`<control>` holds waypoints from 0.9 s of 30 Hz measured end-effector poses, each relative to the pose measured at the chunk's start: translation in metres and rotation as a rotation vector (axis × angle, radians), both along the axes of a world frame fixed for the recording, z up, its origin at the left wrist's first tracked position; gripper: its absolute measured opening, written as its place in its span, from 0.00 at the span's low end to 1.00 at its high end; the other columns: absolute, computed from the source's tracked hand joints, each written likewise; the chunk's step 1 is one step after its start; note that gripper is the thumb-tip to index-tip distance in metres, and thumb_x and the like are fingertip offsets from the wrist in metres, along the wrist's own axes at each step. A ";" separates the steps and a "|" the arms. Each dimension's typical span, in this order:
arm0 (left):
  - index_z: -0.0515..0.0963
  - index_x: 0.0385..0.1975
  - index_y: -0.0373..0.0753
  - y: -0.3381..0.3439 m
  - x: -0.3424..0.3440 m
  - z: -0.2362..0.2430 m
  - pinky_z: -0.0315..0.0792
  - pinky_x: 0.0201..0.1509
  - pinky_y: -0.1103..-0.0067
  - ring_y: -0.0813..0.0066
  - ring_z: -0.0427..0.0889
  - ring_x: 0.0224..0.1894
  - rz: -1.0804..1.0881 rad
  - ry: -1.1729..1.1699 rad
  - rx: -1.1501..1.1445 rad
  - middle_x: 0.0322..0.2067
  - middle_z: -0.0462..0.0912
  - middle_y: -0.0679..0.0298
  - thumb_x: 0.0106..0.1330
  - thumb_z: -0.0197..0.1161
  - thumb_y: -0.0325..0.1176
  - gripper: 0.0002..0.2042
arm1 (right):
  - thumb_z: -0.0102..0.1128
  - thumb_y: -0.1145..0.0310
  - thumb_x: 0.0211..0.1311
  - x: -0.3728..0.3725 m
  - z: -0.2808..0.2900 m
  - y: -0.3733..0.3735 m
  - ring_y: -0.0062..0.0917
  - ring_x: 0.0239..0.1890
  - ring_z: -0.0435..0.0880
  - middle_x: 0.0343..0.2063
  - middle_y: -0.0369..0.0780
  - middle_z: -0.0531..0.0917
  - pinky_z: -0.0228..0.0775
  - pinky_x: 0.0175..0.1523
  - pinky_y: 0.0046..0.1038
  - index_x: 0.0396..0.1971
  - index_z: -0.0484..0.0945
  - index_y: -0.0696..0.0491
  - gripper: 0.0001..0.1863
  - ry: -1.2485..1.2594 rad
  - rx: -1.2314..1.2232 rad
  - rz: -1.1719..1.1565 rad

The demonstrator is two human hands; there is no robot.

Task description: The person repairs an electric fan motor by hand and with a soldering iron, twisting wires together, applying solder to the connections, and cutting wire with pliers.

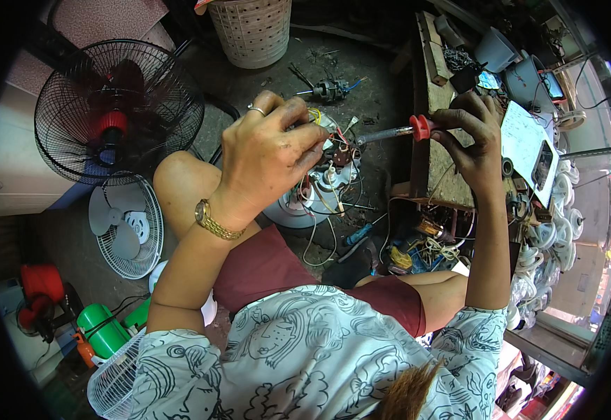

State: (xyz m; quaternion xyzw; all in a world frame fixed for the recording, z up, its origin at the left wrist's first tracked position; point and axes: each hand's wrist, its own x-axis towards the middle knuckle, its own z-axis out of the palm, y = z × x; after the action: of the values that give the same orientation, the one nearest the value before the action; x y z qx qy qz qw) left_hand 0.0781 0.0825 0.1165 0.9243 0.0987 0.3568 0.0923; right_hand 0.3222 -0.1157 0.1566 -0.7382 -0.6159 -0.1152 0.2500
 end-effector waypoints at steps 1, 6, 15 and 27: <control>0.88 0.28 0.49 0.000 0.000 0.000 0.77 0.33 0.75 0.72 0.80 0.37 0.002 -0.007 0.000 0.29 0.79 0.73 0.45 0.75 0.31 0.09 | 0.78 0.69 0.44 0.000 0.000 0.000 0.33 0.43 0.74 0.34 0.36 0.81 0.63 0.51 0.35 0.35 0.89 0.50 0.14 0.001 0.000 0.001; 0.88 0.28 0.49 0.000 0.001 -0.001 0.77 0.33 0.75 0.72 0.80 0.36 0.005 -0.018 0.001 0.28 0.79 0.73 0.46 0.75 0.31 0.08 | 0.78 0.69 0.43 0.002 -0.003 0.000 0.33 0.44 0.75 0.34 0.36 0.81 0.64 0.51 0.35 0.35 0.89 0.49 0.15 0.006 0.011 0.012; 0.88 0.28 0.50 0.000 0.001 -0.002 0.76 0.33 0.76 0.72 0.80 0.37 0.005 -0.004 0.012 0.29 0.79 0.73 0.45 0.76 0.31 0.09 | 0.79 0.66 0.42 0.004 -0.003 0.001 0.32 0.41 0.73 0.33 0.33 0.80 0.65 0.47 0.34 0.36 0.90 0.45 0.16 -0.033 0.055 0.023; 0.89 0.30 0.51 -0.004 0.001 -0.001 0.76 0.34 0.76 0.72 0.80 0.37 -0.011 -0.005 0.017 0.30 0.80 0.73 0.45 0.76 0.31 0.11 | 0.80 0.66 0.42 0.005 -0.003 0.001 0.31 0.41 0.73 0.34 0.33 0.80 0.66 0.47 0.34 0.37 0.90 0.44 0.17 -0.026 0.046 0.020</control>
State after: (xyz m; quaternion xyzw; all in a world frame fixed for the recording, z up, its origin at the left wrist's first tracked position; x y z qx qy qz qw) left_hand 0.0795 0.0789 0.1157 0.9248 0.0904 0.3594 0.0866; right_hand 0.3271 -0.1148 0.1537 -0.7246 -0.6235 -0.1364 0.2600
